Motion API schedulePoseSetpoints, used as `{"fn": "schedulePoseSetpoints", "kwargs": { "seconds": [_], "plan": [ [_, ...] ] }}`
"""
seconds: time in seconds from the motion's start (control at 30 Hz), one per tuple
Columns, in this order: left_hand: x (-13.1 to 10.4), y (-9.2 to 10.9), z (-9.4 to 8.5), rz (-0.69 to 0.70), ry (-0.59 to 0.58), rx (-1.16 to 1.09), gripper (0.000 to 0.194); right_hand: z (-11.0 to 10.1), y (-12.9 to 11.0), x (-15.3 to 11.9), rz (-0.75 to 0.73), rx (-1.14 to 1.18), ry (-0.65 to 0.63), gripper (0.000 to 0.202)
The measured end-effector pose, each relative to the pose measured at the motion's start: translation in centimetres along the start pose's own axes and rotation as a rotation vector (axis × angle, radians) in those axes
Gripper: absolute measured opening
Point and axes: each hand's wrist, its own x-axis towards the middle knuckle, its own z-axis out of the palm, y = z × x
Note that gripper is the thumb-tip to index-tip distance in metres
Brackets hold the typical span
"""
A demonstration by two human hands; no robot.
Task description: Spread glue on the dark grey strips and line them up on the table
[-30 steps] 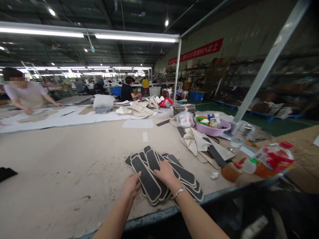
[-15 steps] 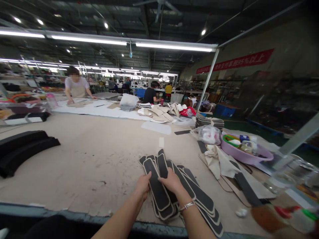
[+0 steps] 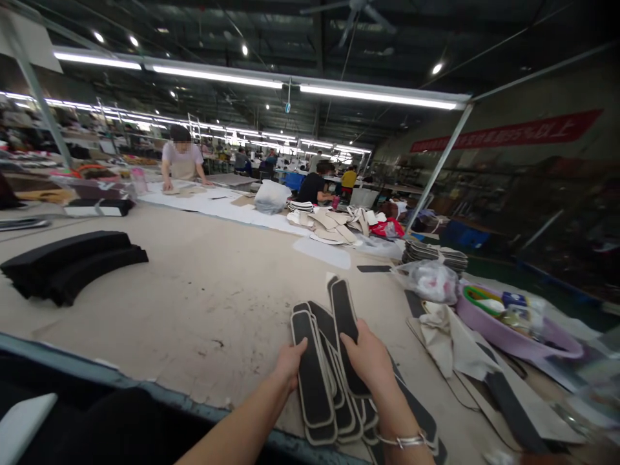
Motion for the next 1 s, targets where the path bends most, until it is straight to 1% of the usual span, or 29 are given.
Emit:
{"fn": "schedulePoseSetpoints", "kwargs": {
  "seconds": [0.07, 0.13, 0.2, 0.3, 0.4, 0.5, 0.57, 0.6, 0.67, 0.73, 0.77, 0.83, 0.9, 0.93, 1.0],
  "plan": [
    [-0.2, 0.2, 0.3, -0.004, 0.032, 0.008, 0.034, -0.2, 0.4, -0.6, -0.043, 0.132, 0.039, 0.027],
    [-0.5, 0.4, 0.3, 0.001, 0.05, 0.013, 0.047, 0.6, 0.2, -1.4, -0.077, 0.241, 0.035, 0.025],
    [-0.7, 0.7, 0.1, 0.012, 0.065, 0.022, 0.053, 2.5, -0.4, -2.5, -0.067, 0.278, -0.019, 0.027],
    [-0.8, 1.1, -0.6, 0.016, 0.068, 0.054, 0.05, 5.9, -0.6, -4.1, -0.03, 0.235, -0.113, 0.037],
    [-0.7, 1.2, -1.2, 0.008, 0.049, 0.084, 0.043, 8.5, 0.9, -5.7, -0.007, 0.238, -0.111, 0.041],
    [-0.8, 1.0, -1.3, 0.022, 0.032, 0.09, 0.041, 9.5, 3.5, -7.0, 0.06, 0.333, -0.009, 0.042],
    [-1.0, 0.9, -1.1, 0.032, 0.025, 0.09, 0.041, 9.5, 5.0, -7.4, 0.074, 0.466, 0.048, 0.044],
    [-1.1, 0.8, -0.9, 0.035, 0.023, 0.091, 0.041, 9.4, 5.4, -7.4, 0.046, 0.556, 0.041, 0.045],
    [-1.2, 0.8, -0.7, 0.033, 0.029, 0.097, 0.04, 9.2, 5.5, -7.1, -0.049, 0.733, -0.036, 0.045],
    [-1.2, 0.8, -0.6, 0.03, 0.033, 0.107, 0.037, 8.8, 4.8, -6.5, -0.114, 0.807, -0.101, 0.042],
    [-1.2, 0.9, -0.6, 0.03, 0.035, 0.113, 0.034, 8.6, 4.2, -6.1, -0.124, 0.808, -0.105, 0.041],
    [-1.1, 1.0, -0.8, 0.029, 0.038, 0.124, 0.025, 7.9, 3.0, -5.5, -0.123, 0.793, -0.073, 0.039],
    [-0.9, 1.1, -1.0, 0.027, 0.043, 0.124, 0.021, 6.7, 1.8, -5.3, -0.125, 0.808, -0.008, 0.038],
    [-0.8, 1.1, -1.2, 0.023, 0.048, 0.119, 0.022, 6.1, 1.3, -5.3, -0.129, 0.824, 0.024, 0.038],
    [-0.7, 1.2, -1.4, 0.011, 0.061, 0.104, 0.034, 4.9, 0.6, -5.6, -0.155, 0.847, 0.061, 0.038]
  ]
}}
